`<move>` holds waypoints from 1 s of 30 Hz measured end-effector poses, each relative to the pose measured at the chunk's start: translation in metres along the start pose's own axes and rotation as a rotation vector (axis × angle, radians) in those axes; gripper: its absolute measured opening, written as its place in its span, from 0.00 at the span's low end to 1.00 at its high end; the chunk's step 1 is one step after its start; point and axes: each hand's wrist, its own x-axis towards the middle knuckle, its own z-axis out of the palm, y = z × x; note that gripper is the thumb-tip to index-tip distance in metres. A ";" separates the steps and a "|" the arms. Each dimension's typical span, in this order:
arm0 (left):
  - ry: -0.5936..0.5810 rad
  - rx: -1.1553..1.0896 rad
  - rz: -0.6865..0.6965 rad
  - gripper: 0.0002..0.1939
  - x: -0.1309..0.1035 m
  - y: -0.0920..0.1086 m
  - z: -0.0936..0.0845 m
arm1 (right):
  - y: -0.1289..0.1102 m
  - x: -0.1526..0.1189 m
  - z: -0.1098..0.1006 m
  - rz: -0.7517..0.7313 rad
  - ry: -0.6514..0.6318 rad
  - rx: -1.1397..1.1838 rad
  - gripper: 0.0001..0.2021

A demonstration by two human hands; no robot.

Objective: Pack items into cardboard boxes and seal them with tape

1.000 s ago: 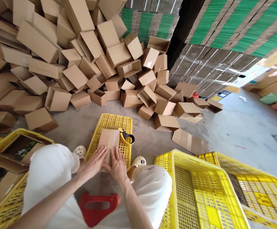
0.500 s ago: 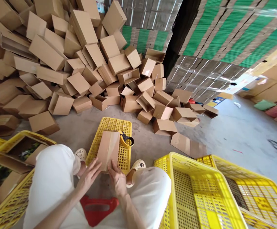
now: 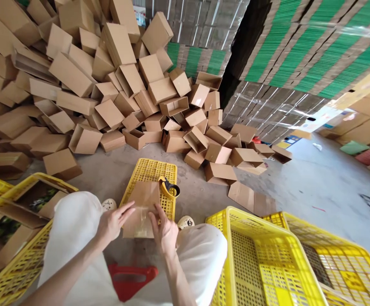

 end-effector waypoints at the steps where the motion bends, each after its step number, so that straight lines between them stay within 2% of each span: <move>1: 0.020 0.050 0.005 0.22 0.009 0.004 -0.009 | -0.006 0.006 -0.007 0.008 0.025 -0.040 0.24; 3: 0.043 0.136 0.005 0.23 0.025 0.012 -0.019 | -0.014 0.020 -0.015 0.011 0.043 -0.116 0.23; 5: 0.057 0.185 0.019 0.23 0.040 0.019 -0.018 | -0.018 0.035 -0.015 -0.017 0.054 -0.159 0.22; 11: 0.174 0.136 0.218 0.27 0.086 0.028 0.016 | -0.031 0.086 0.001 -0.257 0.171 -0.253 0.24; 15: 0.155 0.112 0.278 0.29 0.112 0.019 0.028 | -0.037 0.107 0.008 -0.320 0.154 -0.293 0.24; 19: 0.102 0.091 0.266 0.28 0.125 0.009 0.030 | -0.030 0.108 0.009 -0.316 0.158 -0.347 0.25; 23: 0.079 0.089 0.268 0.27 0.130 0.008 0.031 | -0.024 0.101 0.002 -0.349 0.116 -0.386 0.27; 30: 0.020 0.173 0.309 0.29 0.135 0.001 0.025 | -0.028 0.094 -0.009 -0.374 0.025 -0.399 0.26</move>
